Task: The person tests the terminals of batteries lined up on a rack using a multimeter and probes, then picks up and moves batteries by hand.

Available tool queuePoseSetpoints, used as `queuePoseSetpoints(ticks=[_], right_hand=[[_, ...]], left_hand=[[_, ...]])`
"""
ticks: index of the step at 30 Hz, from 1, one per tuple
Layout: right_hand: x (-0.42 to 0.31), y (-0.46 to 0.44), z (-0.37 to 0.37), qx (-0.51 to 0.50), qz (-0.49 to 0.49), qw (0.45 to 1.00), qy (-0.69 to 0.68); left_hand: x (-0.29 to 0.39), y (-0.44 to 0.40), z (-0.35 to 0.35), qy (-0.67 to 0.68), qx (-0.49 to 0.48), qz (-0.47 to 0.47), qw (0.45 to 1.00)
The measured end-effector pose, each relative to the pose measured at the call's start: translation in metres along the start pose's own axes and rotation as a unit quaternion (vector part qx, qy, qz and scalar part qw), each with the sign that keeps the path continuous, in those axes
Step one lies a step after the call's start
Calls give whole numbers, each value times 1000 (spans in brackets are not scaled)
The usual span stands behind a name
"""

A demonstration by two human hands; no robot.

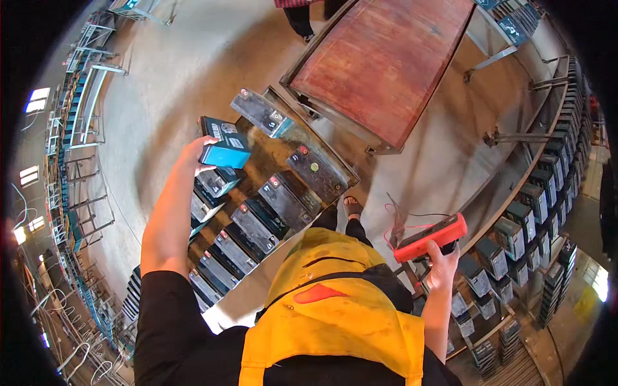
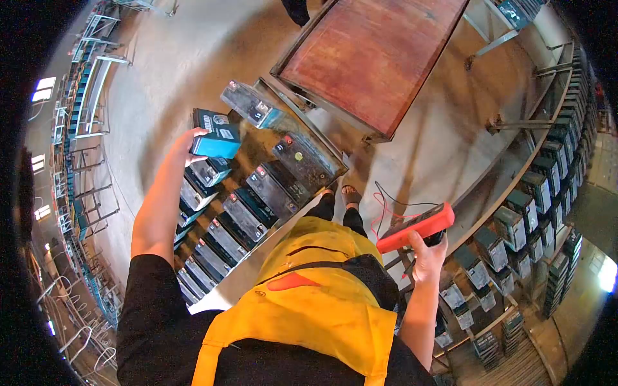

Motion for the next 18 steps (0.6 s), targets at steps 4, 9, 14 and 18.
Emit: queuePoseSetpoints(ticks=[4,9,14,18], right_hand=[[-5,6,-4,-2,4,1000,-11],[7,12,-14,22,-2,999,-34],[6,25,-18,78,-22,997,-15],[4,26,-30,97,-24,995,-23]], left_hand=[[7,1,-3,-24,4,-7,1000],[18,0,2,-42,-2,0,999],[19,3,4,-23,15,2,1000],[10,3,9,8,40,26,999]])
Point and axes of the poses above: each hand's wrist, its own y-axis away from the middle knuckle, its own z-axis out of the palm, x = y × z, the point moved 2 cm from there along -y, towards the middle knuckle, and after that the axes turned 9 degrees about y, right-handed, at the moved point
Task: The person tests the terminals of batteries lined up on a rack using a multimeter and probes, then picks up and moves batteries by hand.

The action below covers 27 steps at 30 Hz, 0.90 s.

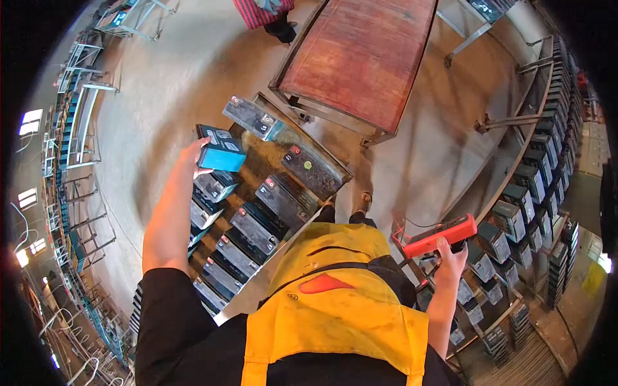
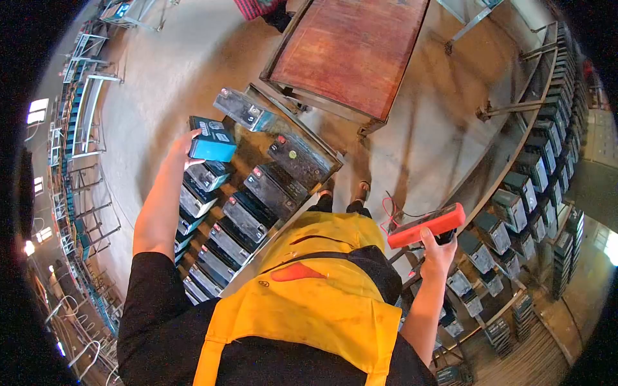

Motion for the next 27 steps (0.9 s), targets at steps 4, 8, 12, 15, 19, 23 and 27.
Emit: queuePoseSetpoints(ticks=[4,8,12,15,19,23,27], right_hand=[[-16,-15,-6,-7,4,1000,7],[-23,-53,-12,-48,-2,999,2],[-41,-106,-21,-108,0,994,27],[-82,-136,-18,-159,-94,982,-39],[-102,-194,-36,-217,-102,971,-15],[-111,-231,-38,-227,-78,971,-6],[-119,-240,-37,-227,-78,971,-7]], left_hand=[[-13,9,17,56,20,26,998],[-51,32,50,100,95,86,987],[-88,53,101,98,212,88,968],[-107,22,117,10,332,80,940],[-97,56,119,-62,342,282,894],[-76,85,133,-237,308,231,892],[-61,96,134,-471,320,230,789]])
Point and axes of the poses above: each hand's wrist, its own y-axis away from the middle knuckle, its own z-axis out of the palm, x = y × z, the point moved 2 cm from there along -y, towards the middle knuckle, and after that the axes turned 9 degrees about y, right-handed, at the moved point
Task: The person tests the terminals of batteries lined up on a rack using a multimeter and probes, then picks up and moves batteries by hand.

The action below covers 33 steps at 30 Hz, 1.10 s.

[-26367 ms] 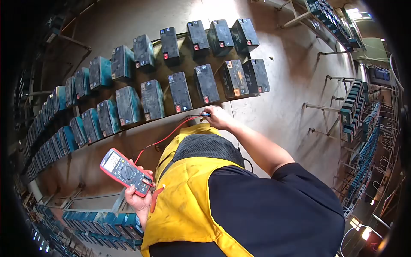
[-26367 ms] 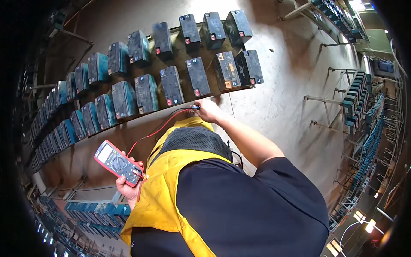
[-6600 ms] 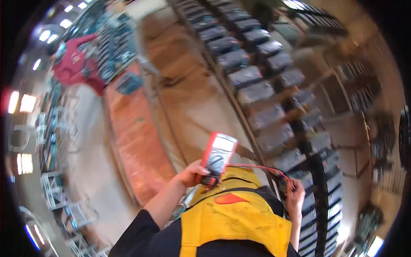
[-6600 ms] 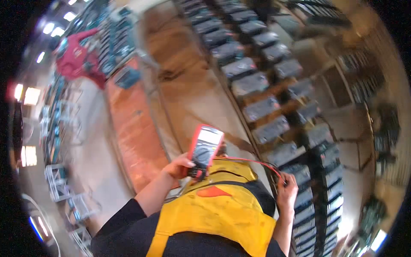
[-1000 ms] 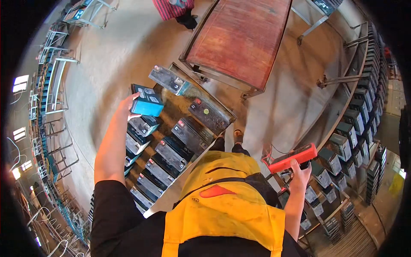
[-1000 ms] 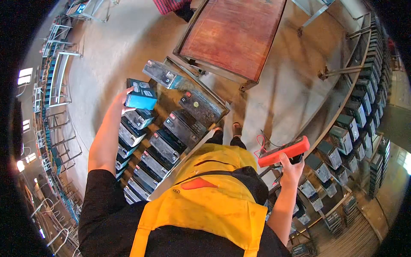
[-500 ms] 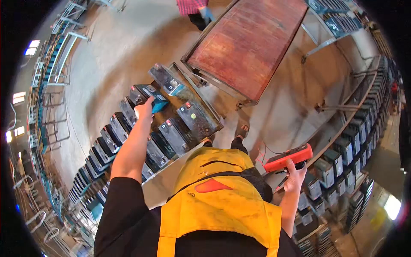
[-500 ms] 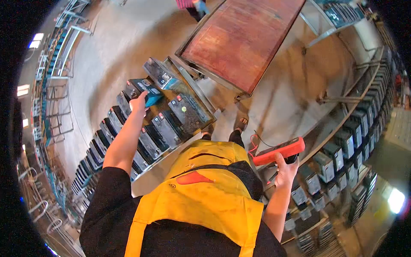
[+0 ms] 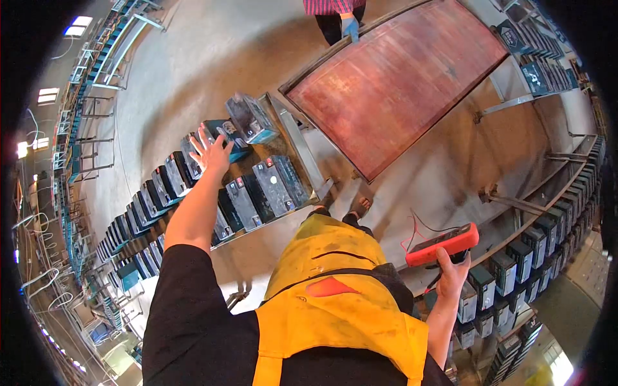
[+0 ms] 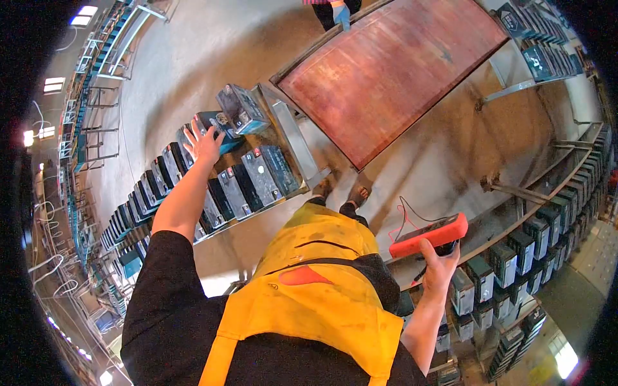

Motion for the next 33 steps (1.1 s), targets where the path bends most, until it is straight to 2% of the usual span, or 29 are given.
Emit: queuePoseSetpoints(ticks=[2,3,10,11,17,20,24,25,26,28,30,33], right_hand=[[2,1,-2,-5,1,1000,0],[4,1,-1,-6,0,1000,-2],[21,28,12,34,13,999,-31],[21,33,16,35,18,999,-31],[20,42,36,47,35,998,-23],[19,44,46,56,33,997,-31],[13,54,57,92,44,995,-16],[15,56,58,88,67,994,5],[17,60,57,90,89,992,25],[18,70,56,129,68,989,-10],[7,81,57,136,121,983,-26],[30,93,52,150,50,986,47]], left_hand=[[-13,-4,4,-66,13,69,995],[-20,-5,7,-48,38,92,994],[-27,5,14,181,79,7,980],[-28,7,14,183,94,22,978],[-28,3,16,190,86,48,977],[-21,-3,15,134,52,74,987],[-2,-8,14,133,116,122,977],[7,-7,6,134,117,127,976],[10,-9,2,135,156,165,964],[15,-11,-10,112,131,185,967],[23,-8,-21,38,93,191,976],[-7,-31,18,43,146,253,955]])
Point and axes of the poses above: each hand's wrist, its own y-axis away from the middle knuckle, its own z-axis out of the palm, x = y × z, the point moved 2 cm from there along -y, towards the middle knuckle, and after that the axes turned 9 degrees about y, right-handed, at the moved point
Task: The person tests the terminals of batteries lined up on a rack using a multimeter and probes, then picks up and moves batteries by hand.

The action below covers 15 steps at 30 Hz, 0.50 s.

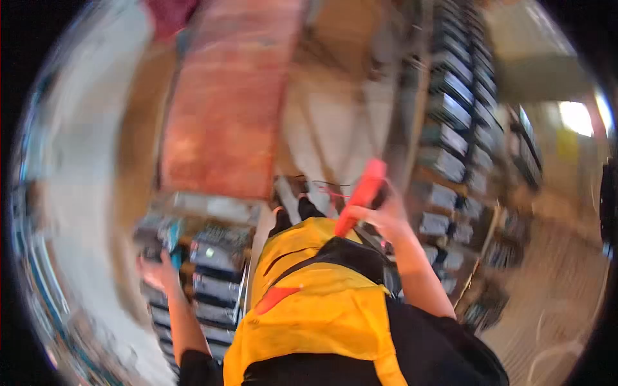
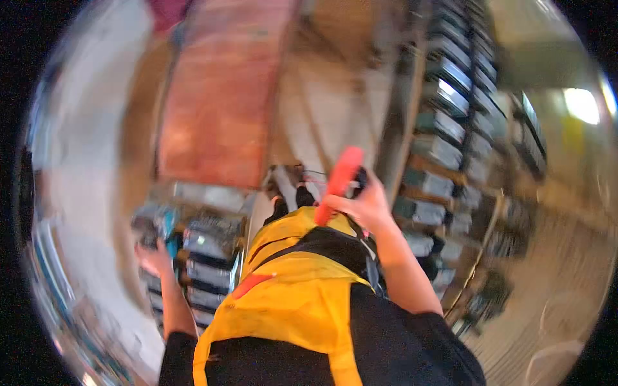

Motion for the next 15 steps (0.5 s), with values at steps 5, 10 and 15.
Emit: queuePoseSetpoints(ticks=[5,10,15], right_hand=[[4,12,1,24,-69,995,72],[-13,15,-9,-2,-55,991,122],[-11,7,-21,-13,-130,991,-3]], left_hand=[[75,-5,-32,120,88,108,983],[299,48,-98,546,-385,166,725],[460,119,-158,602,-614,237,453]])
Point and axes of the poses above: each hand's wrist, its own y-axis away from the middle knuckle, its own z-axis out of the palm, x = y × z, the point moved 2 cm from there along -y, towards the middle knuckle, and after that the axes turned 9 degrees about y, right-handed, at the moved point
